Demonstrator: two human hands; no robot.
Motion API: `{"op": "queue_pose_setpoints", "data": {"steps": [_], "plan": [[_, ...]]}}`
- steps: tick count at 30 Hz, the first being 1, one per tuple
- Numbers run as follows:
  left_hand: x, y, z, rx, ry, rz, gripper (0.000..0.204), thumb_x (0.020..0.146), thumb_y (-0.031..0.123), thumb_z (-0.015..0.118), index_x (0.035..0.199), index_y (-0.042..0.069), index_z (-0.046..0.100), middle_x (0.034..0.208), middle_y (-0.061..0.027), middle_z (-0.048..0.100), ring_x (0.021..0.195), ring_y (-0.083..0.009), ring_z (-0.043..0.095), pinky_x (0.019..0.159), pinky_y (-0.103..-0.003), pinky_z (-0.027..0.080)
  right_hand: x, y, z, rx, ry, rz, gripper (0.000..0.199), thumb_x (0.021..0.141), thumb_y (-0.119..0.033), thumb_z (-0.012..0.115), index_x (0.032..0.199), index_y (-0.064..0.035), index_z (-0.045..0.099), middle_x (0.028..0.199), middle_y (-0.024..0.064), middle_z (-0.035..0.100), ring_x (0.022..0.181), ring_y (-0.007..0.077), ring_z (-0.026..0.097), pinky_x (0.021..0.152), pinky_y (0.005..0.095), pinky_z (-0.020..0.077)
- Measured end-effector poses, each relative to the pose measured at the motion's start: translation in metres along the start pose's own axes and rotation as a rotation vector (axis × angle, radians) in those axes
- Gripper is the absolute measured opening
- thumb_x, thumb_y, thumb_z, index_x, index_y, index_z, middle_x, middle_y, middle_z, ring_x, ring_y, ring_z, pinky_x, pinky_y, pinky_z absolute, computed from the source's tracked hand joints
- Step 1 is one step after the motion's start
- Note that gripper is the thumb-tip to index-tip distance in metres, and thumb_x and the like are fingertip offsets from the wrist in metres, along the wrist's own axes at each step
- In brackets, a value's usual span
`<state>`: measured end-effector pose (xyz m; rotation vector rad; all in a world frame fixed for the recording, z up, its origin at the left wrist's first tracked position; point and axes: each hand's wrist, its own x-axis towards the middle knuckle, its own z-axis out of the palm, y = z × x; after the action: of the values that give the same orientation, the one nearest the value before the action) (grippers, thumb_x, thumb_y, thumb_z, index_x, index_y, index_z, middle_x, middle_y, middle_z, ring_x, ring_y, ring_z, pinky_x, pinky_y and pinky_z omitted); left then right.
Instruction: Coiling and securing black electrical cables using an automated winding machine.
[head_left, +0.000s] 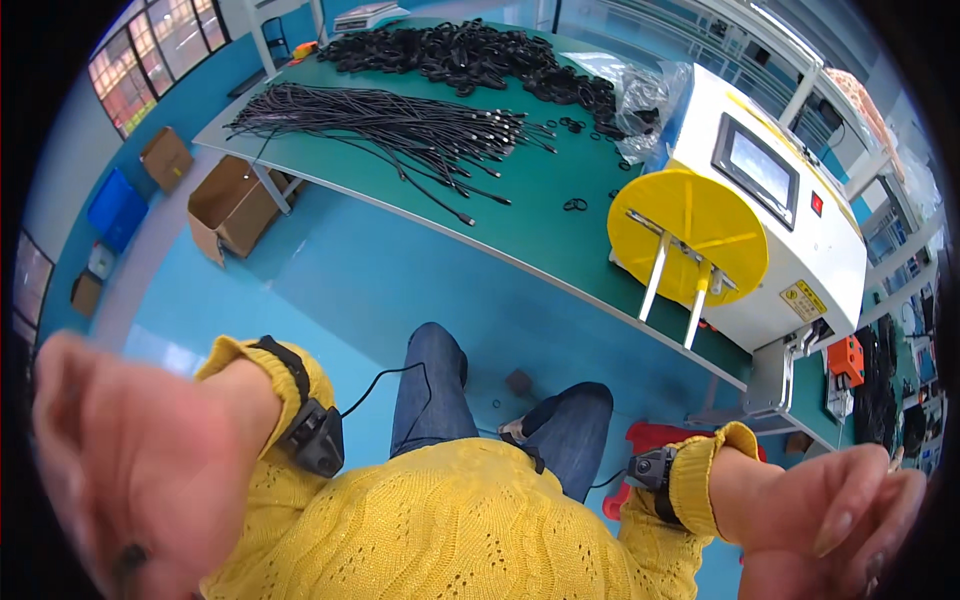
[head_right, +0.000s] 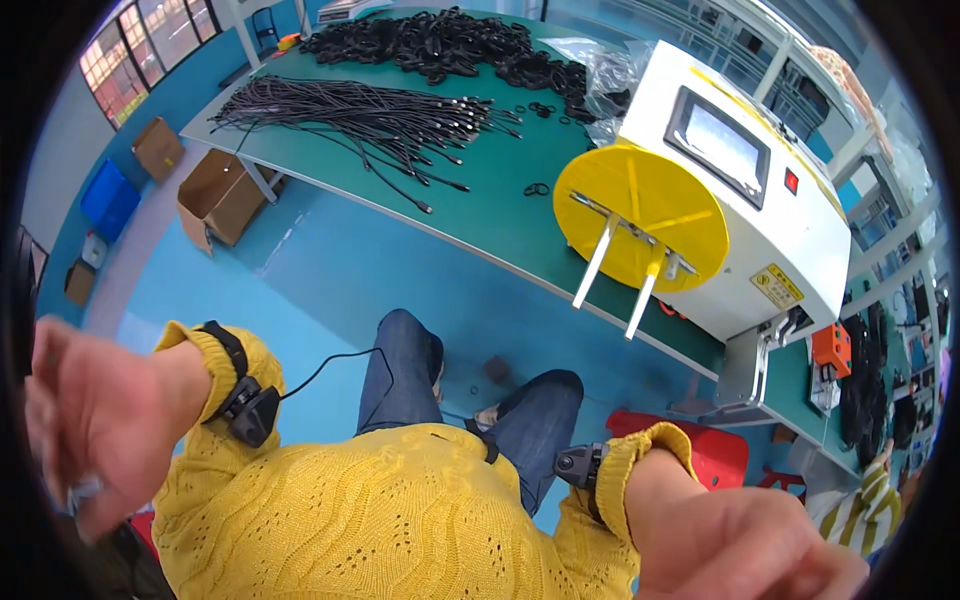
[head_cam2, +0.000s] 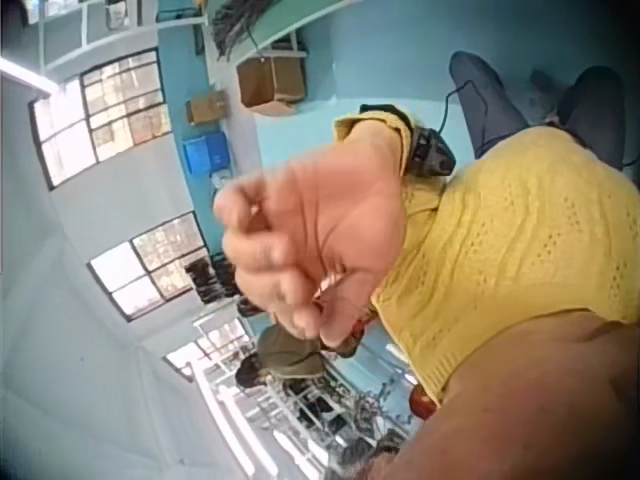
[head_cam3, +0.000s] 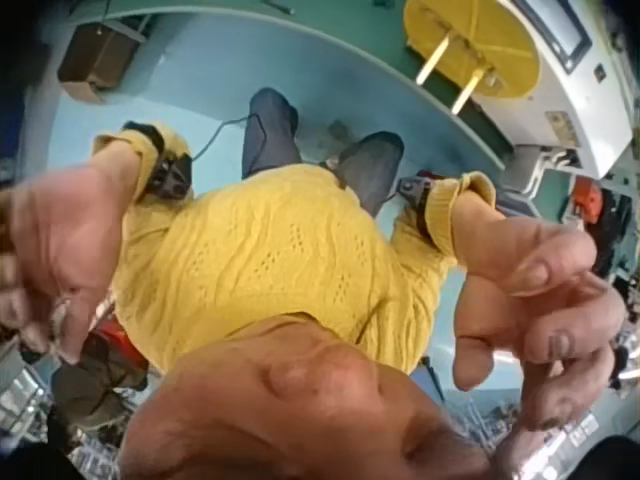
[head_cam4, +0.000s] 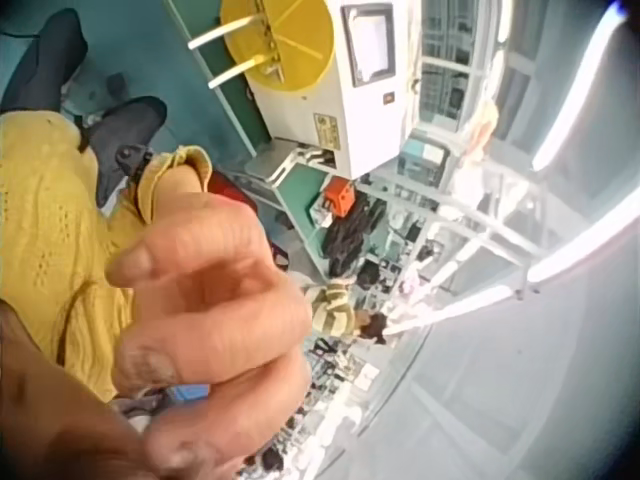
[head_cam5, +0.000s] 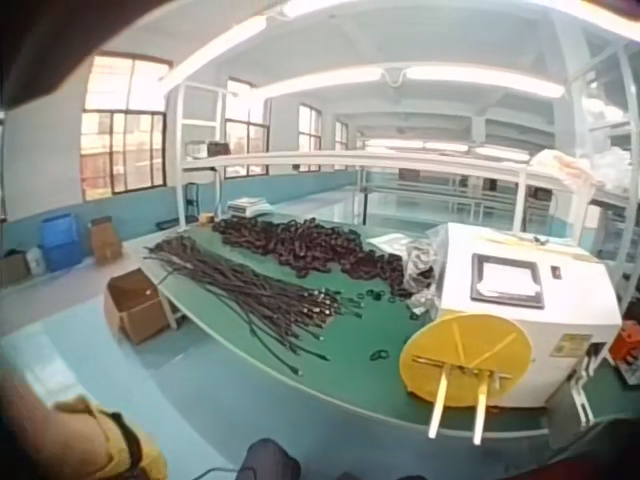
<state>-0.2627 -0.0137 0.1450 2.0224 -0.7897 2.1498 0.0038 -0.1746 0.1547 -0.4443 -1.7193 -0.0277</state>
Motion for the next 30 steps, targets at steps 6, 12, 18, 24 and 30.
{"op": "queue_pose_setpoints", "data": {"steps": [6, 12, 18, 24, 30], "plan": [[-0.083, -0.028, -0.006, 0.340, 0.075, -0.453, 0.035, 0.090, 0.033, 0.041, 0.079, 0.004, 0.058, 0.088, -0.0124, 0.057, 0.079, -0.0252, 0.049, 0.071, -0.041, 0.039, -0.005, 0.017, -0.009, 0.380, -0.279, -0.122, 0.036, 0.077, -0.008, 0.061, 0.111, -0.0199, 0.061, 0.093, -0.0033, 0.059, 0.076, 0.0149, 0.054, 0.060, 0.0267, 0.0428], [-0.199, -0.119, -0.036, 0.630, -0.092, -1.199, 0.013, 0.083, 0.011, 0.055, 0.080, 0.000, 0.062, 0.068, -0.0075, 0.058, 0.060, -0.0163, 0.053, 0.057, -0.027, 0.042, -0.041, 0.078, 0.004, 0.562, -0.781, 0.144, 0.016, 0.077, -0.019, 0.066, 0.089, -0.0083, 0.067, 0.085, 0.0126, 0.062, 0.071, 0.0209, 0.058, 0.061, 0.0320, 0.0488], [-0.314, -0.212, -0.064, 0.884, -0.256, -1.427, 0.017, 0.079, 0.017, 0.053, 0.082, 0.007, 0.066, 0.079, -0.0151, 0.064, 0.077, -0.0324, 0.061, 0.068, -0.040, 0.049, -0.103, 0.115, 0.038, 0.577, -0.655, 0.721, 0.031, 0.070, -0.007, 0.064, 0.099, 0.0026, 0.062, 0.094, 0.0153, 0.061, 0.080, 0.0257, 0.059, 0.072, 0.0296, 0.0478], [-0.358, -0.277, -0.076, 1.054, -0.348, -1.558, 0.020, 0.077, 0.013, 0.051, 0.091, 0.009, 0.064, 0.091, -0.0149, 0.062, 0.089, -0.0344, 0.057, 0.075, -0.042, 0.047, -0.149, 0.123, 0.053, 0.607, -0.481, 1.264, 0.033, 0.071, -0.005, 0.062, 0.103, 0.0042, 0.060, 0.094, 0.0134, 0.061, 0.086, 0.0210, 0.058, 0.077, 0.0281, 0.0455], [-0.369, -0.328, -0.084, 1.202, -0.492, -1.376, 0.026, 0.077, 0.009, 0.049, 0.100, 0.010, 0.060, 0.105, -0.0129, 0.055, 0.101, -0.0342, 0.049, 0.081, -0.042, 0.045, -0.176, 0.147, 0.054, 0.562, -0.306, 1.589, 0.041, 0.071, -0.003, 0.059, 0.112, 0.0040, 0.056, 0.097, 0.0119, 0.061, 0.090, 0.0183, 0.056, 0.083, 0.0273, 0.0432]]}}
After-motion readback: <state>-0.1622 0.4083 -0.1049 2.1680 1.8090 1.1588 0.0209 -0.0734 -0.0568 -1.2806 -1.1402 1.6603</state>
